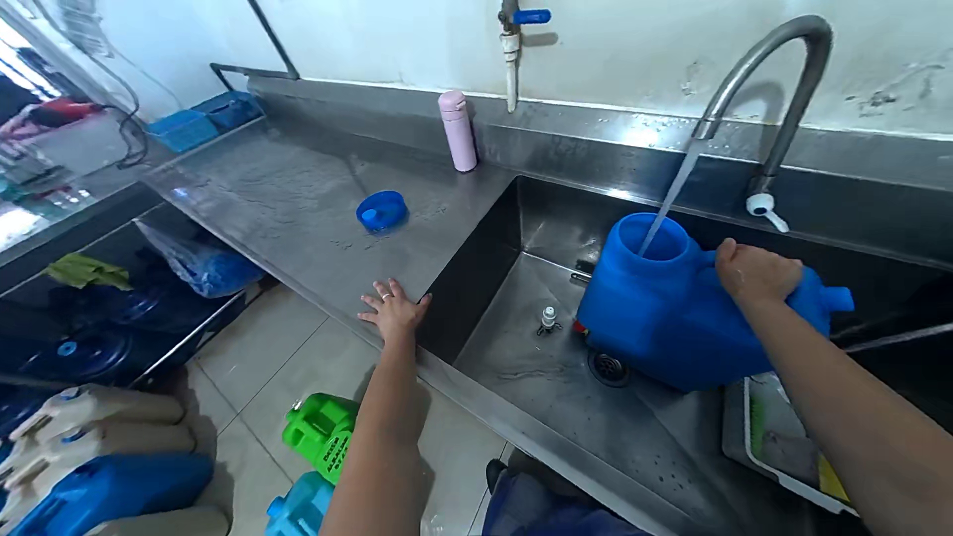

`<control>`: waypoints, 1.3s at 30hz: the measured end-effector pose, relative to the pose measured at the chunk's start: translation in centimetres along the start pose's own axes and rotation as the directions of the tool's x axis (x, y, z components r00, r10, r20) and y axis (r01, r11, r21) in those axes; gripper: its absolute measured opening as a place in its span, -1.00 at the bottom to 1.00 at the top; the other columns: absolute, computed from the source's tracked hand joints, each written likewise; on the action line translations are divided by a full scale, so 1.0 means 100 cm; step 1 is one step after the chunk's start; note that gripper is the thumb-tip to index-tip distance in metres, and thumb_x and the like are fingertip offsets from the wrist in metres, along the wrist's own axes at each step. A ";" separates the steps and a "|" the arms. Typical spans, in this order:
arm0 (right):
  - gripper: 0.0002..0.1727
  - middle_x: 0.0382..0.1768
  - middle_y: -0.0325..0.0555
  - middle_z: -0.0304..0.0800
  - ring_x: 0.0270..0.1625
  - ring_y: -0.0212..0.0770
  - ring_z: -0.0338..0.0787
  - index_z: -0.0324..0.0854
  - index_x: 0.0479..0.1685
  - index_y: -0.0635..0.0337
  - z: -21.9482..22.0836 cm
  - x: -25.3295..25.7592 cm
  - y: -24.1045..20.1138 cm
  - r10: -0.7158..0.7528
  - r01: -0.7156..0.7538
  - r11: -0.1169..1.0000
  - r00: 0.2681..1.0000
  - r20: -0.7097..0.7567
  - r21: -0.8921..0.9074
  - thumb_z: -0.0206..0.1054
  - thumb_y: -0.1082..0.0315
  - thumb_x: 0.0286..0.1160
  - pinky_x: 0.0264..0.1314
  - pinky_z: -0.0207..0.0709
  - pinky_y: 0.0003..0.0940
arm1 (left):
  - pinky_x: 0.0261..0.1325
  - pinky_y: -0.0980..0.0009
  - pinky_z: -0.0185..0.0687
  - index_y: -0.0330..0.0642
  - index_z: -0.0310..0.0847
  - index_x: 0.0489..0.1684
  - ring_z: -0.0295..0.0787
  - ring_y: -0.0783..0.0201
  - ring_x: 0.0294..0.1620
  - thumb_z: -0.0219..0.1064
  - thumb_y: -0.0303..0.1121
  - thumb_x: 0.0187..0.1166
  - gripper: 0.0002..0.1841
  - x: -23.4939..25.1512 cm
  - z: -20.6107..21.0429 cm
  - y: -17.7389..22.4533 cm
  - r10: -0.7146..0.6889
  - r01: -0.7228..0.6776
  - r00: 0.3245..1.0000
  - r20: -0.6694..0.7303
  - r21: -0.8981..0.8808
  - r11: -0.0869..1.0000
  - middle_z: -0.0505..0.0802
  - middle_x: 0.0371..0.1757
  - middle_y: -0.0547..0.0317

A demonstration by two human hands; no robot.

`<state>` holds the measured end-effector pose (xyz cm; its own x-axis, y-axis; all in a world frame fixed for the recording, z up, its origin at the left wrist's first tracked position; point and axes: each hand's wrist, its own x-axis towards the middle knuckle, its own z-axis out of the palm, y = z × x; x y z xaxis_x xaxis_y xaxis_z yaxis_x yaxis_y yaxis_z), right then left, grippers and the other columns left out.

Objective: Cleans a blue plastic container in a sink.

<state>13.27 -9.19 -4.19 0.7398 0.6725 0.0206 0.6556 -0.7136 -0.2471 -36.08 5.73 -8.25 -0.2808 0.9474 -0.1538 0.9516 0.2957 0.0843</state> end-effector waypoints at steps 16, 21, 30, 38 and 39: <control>-0.25 0.14 0.34 0.85 0.38 0.31 0.74 0.77 0.00 0.42 0.009 -0.002 0.000 -0.010 0.010 1.000 1.000 -0.014 0.005 -0.34 0.03 0.91 0.53 0.25 0.36 | 0.64 -0.62 -0.28 -0.15 -0.23 0.95 -0.33 -0.46 0.90 0.20 0.42 0.53 0.12 0.007 0.008 -0.003 0.025 -0.023 0.998 -0.050 0.037 0.999 -0.12 0.93 -0.30; -0.25 0.13 0.34 0.85 0.37 0.32 0.74 0.76 -0.02 0.43 0.012 -0.002 -0.002 0.013 -0.013 1.000 1.000 -0.028 -0.002 -0.34 0.04 0.91 0.52 0.28 0.33 | 0.63 -0.62 -0.25 -0.20 -0.24 0.94 -0.30 -0.49 0.89 0.29 0.29 0.55 0.11 0.003 0.004 -0.007 0.068 -0.066 0.997 -0.029 0.041 0.997 -0.15 0.92 -0.35; -0.22 0.25 0.34 0.80 0.47 0.31 0.67 0.74 0.11 0.42 0.004 -0.013 -0.010 0.065 -0.062 0.996 0.997 0.041 -0.056 -0.42 0.06 0.90 0.57 0.22 0.35 | 0.62 -0.63 -0.30 -0.21 -0.20 0.93 -0.36 -0.55 0.88 0.45 0.13 0.48 0.11 0.001 0.003 -0.014 0.174 -0.174 0.985 -0.002 0.002 0.985 -0.18 0.91 -0.40; -0.24 0.31 0.34 0.77 0.53 0.28 0.62 0.72 0.19 0.40 0.005 -0.019 -0.013 0.112 -0.111 0.994 0.992 0.052 -0.024 -0.40 0.04 0.90 0.67 0.12 0.32 | 0.64 -0.63 -0.35 -0.24 -0.18 0.92 -0.39 -0.49 0.90 0.52 0.02 0.46 0.11 -0.004 0.000 -0.017 0.438 -0.441 0.897 0.055 0.050 0.896 -0.16 0.90 -0.42; -0.23 0.30 0.35 0.77 0.53 0.29 0.62 0.72 0.19 0.40 0.006 -0.019 -0.013 0.116 -0.115 0.993 0.992 0.043 -0.027 -0.40 0.03 0.90 0.66 0.13 0.33 | 0.64 -0.63 -0.35 -0.26 -0.20 0.92 -0.39 -0.50 0.89 0.52 0.04 0.45 0.13 -0.004 0.000 -0.017 0.440 -0.443 0.896 0.057 0.054 0.895 -0.17 0.90 -0.44</control>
<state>10.90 -9.45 -4.52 0.8038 0.5927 -0.0504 0.5698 -0.7915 -0.2212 -37.63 4.86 -8.31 0.1745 0.9721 -0.1570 0.9827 -0.1617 0.0908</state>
